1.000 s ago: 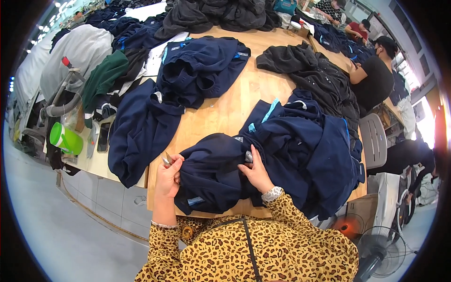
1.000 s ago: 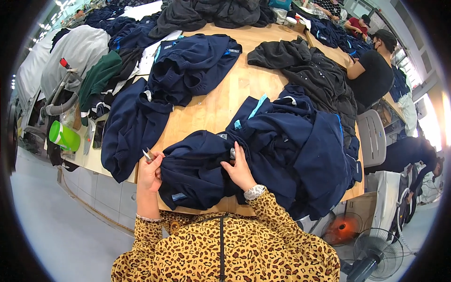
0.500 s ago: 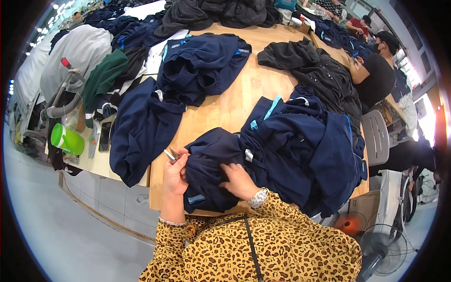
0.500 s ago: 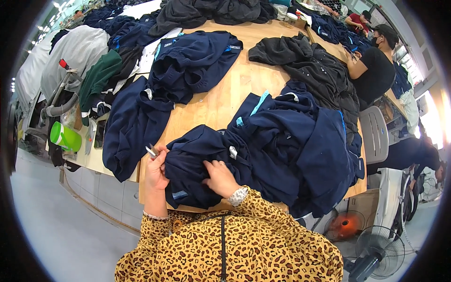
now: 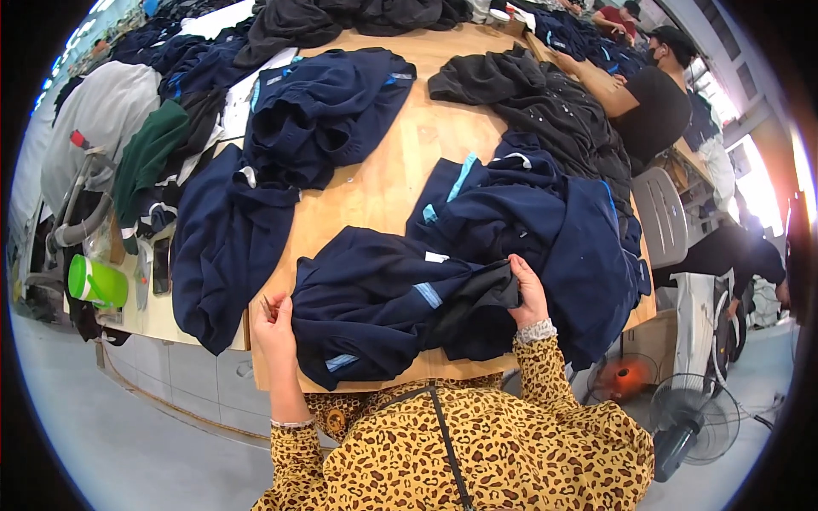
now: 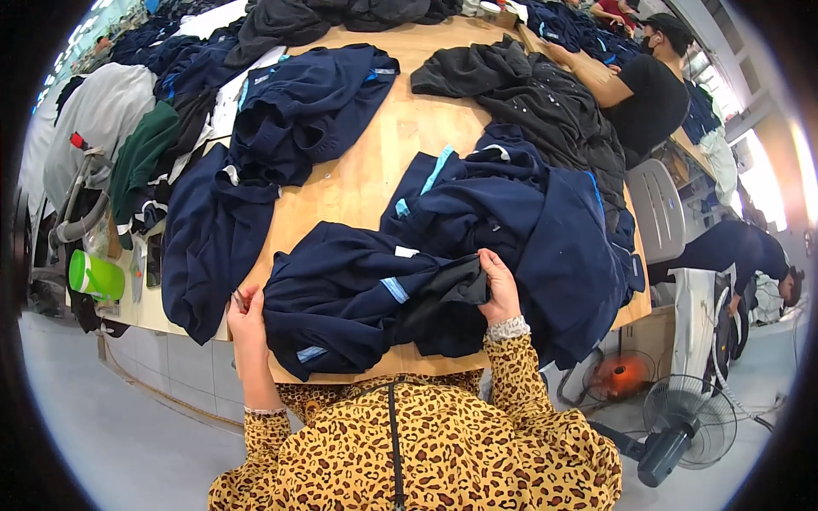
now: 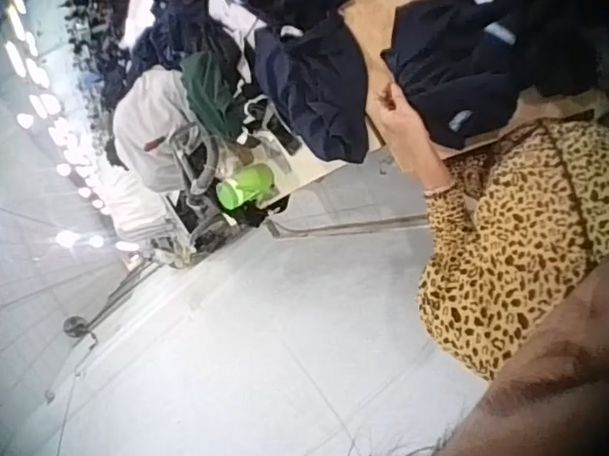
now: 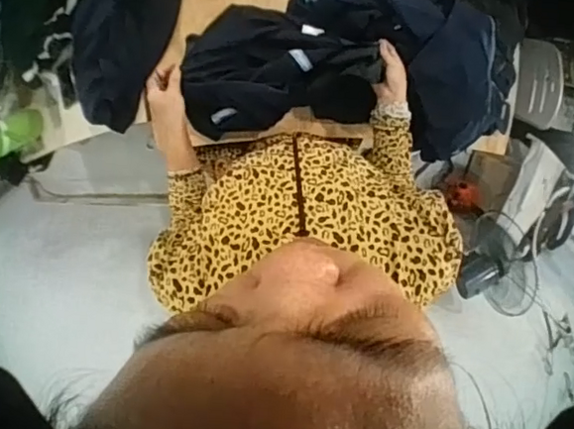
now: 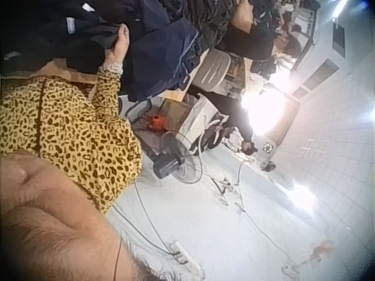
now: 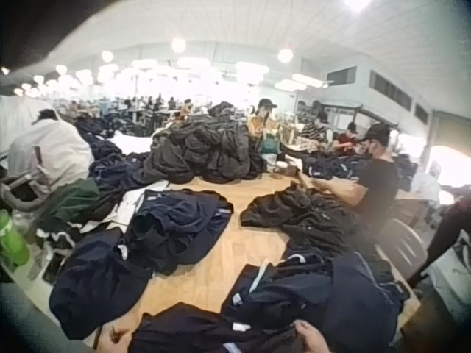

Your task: Inspecting garments and removing loose threads using snips.

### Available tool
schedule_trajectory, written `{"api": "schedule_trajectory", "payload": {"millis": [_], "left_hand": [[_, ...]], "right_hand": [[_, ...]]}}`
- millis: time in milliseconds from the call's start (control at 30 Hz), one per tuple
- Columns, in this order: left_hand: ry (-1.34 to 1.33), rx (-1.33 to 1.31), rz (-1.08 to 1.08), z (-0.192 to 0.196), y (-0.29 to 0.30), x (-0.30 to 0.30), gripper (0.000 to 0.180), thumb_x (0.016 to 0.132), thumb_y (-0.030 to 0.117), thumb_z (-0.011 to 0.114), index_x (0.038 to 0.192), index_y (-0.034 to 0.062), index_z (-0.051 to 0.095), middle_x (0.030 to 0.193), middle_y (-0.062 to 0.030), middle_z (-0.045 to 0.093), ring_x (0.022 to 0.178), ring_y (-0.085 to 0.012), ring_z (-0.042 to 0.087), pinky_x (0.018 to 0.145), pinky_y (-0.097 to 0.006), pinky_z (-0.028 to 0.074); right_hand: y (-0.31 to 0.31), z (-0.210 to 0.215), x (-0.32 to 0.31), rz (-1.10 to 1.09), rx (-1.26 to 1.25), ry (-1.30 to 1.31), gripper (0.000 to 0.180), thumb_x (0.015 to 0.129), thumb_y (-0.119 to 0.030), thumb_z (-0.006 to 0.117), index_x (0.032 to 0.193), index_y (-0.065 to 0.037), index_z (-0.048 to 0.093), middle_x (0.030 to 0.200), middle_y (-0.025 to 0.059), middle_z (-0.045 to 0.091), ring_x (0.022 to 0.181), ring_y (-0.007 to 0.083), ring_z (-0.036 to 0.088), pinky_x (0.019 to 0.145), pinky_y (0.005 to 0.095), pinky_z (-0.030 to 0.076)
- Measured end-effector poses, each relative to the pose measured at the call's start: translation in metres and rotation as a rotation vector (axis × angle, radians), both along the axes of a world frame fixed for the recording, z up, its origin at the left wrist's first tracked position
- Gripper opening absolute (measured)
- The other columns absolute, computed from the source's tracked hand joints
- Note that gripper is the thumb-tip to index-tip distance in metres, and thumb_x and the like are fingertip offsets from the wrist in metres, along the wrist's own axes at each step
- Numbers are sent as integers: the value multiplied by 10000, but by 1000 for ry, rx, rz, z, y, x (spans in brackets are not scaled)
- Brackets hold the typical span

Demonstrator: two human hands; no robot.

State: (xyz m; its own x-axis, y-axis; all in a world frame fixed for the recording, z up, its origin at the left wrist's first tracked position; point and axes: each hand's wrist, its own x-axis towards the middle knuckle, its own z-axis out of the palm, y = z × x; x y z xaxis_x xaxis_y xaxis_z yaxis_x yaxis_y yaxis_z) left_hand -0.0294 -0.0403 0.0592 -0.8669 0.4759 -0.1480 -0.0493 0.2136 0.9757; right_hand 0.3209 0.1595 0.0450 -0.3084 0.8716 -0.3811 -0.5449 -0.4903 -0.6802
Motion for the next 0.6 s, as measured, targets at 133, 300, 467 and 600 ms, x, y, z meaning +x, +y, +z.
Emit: {"api": "schedule_trajectory", "payload": {"millis": [133,300,467,600], "left_hand": [[417,75,-189,18,14,43,123,801,19,662,920,34,636,871,-20,569,680,-78,510,583,-192,414],[449,-60,-796,2,62,110,373,753,219,724,1064,43,617,989,-134,601,776,-302,619,702,-367,510],[45,-38,-831,-33,102,97,128,813,96,640,897,0,628,682,-104,610,631,-128,572,622,-290,470],[-422,26,-687,-31,109,77,69,860,85,601,860,22,629,696,58,554,586,-28,448,537,-201,384]], "right_hand": [[-1,-1,9,-17,-39,5,126,908,-158,582,980,-56,599,875,48,659,777,164,644,713,297,531],[-9,5,14,28,-48,32,117,912,-143,573,985,-56,599,892,51,663,782,166,650,716,299,534],[-5,19,19,-150,10,-123,270,921,-84,540,1186,-46,505,1043,95,634,968,195,610,861,325,492],[-24,21,-4,-306,346,-324,473,868,-69,608,1287,-23,394,1279,122,445,1162,214,458,973,324,397]]}}
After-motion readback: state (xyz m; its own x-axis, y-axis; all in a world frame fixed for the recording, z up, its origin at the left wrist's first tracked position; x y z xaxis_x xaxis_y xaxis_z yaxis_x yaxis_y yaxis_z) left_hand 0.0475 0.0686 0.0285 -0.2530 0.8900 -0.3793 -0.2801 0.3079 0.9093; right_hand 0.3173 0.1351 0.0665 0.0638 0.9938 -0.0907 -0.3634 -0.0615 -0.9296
